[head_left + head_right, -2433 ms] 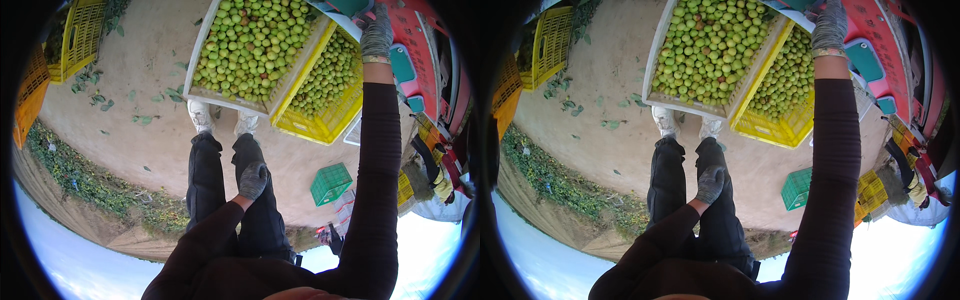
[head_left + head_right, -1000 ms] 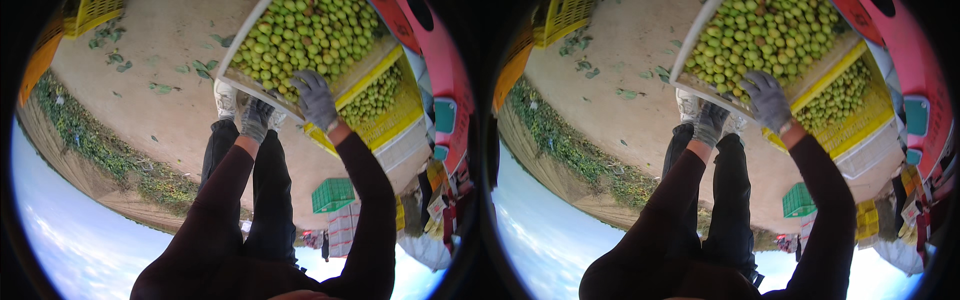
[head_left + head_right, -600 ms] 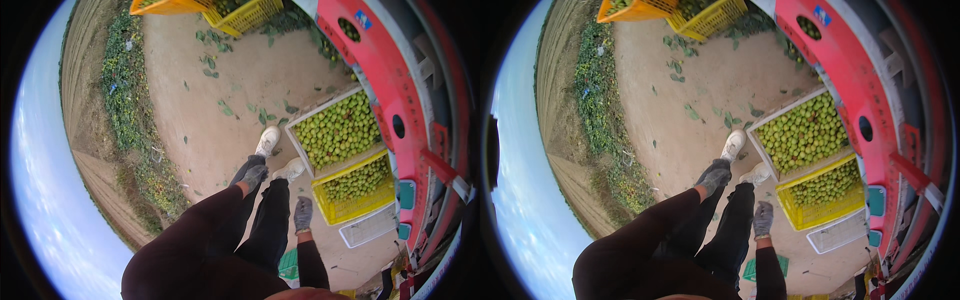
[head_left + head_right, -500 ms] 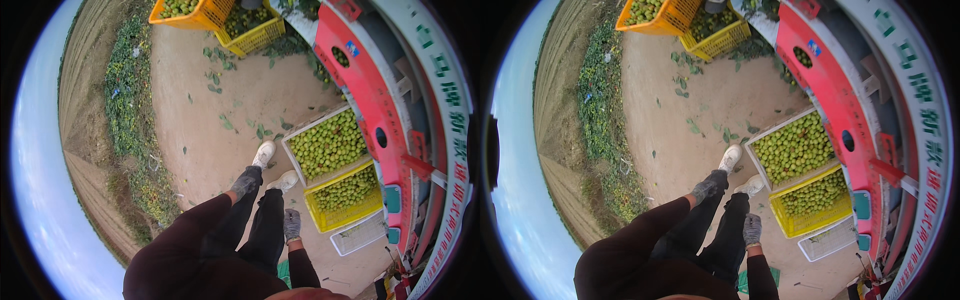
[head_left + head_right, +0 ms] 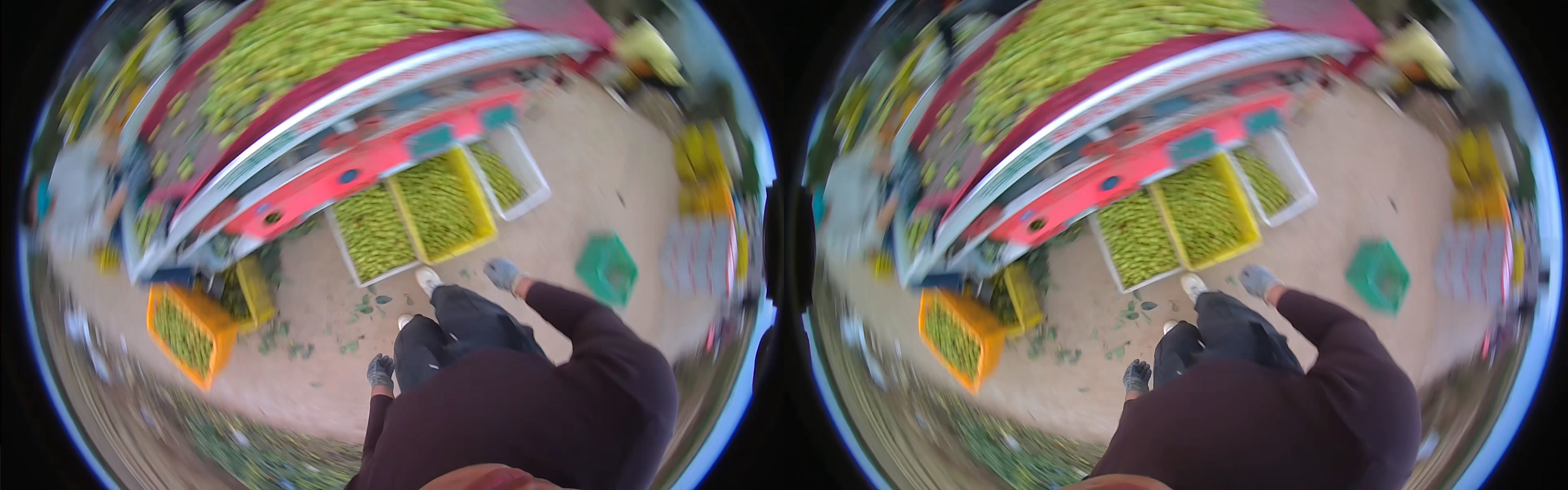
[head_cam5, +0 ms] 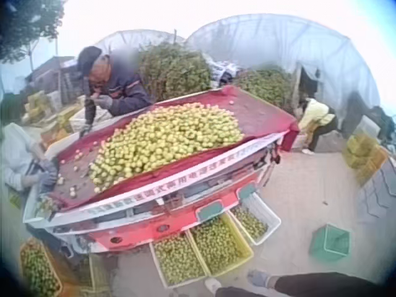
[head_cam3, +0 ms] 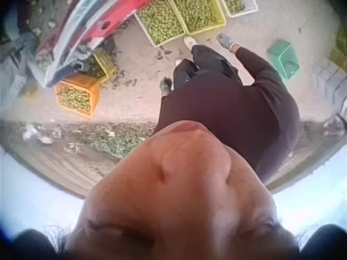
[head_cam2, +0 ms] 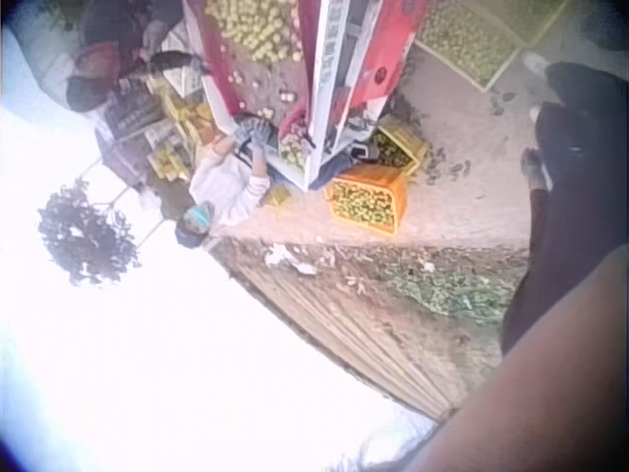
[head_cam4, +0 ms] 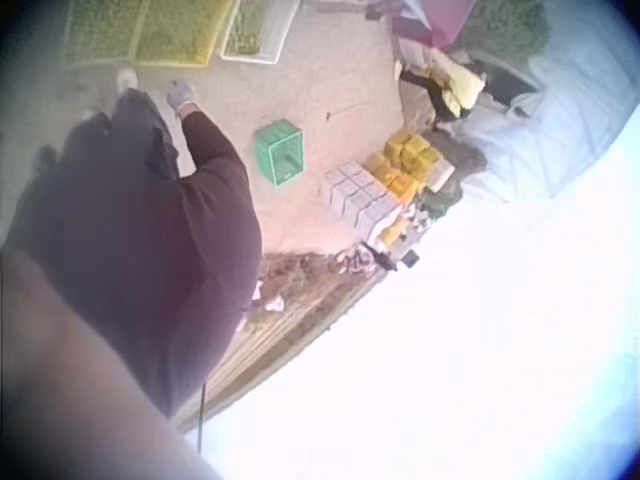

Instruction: The person sorts green plums on a red conveyor belt, removing leaves and placing the fruit into yellow and white crates. The person also moves and stacks empty crates and uses a long metal hook to adjust the conveyor belt.

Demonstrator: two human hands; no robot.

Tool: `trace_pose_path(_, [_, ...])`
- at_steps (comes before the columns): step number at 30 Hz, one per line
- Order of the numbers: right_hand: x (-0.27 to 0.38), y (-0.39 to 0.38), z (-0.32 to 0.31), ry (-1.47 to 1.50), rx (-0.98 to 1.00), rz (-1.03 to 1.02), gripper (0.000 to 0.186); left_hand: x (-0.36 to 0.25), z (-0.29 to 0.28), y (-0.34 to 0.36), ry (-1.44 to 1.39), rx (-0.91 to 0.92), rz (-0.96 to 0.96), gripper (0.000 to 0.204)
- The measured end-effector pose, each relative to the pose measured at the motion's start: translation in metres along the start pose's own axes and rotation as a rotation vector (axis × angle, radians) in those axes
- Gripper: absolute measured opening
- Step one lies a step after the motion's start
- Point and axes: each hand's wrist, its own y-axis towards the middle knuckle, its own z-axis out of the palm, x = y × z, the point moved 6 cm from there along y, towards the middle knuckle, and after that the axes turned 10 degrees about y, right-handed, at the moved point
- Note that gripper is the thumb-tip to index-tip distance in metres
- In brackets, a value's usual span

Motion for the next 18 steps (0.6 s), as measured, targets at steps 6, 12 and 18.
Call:
trace_pose_path(6, [-0.121,-0.186,-0.003,0.210,-0.361,0.497,0.028,-0.054,-0.023,0.024,0.463,0.112,0.101,0.037])
trace_pose_path(12, [-0.185,-0.345,0.110,-0.124,0.105,0.520,0.024,-0.074,-0.030,0.043,0.794,0.209,0.171,0.039])
trace_pose_path(18, [-0.277,-0.405,0.198,0.074,-0.116,0.637,0.032,-0.075,-0.001,0.019,0.922,0.246,0.156,0.037])
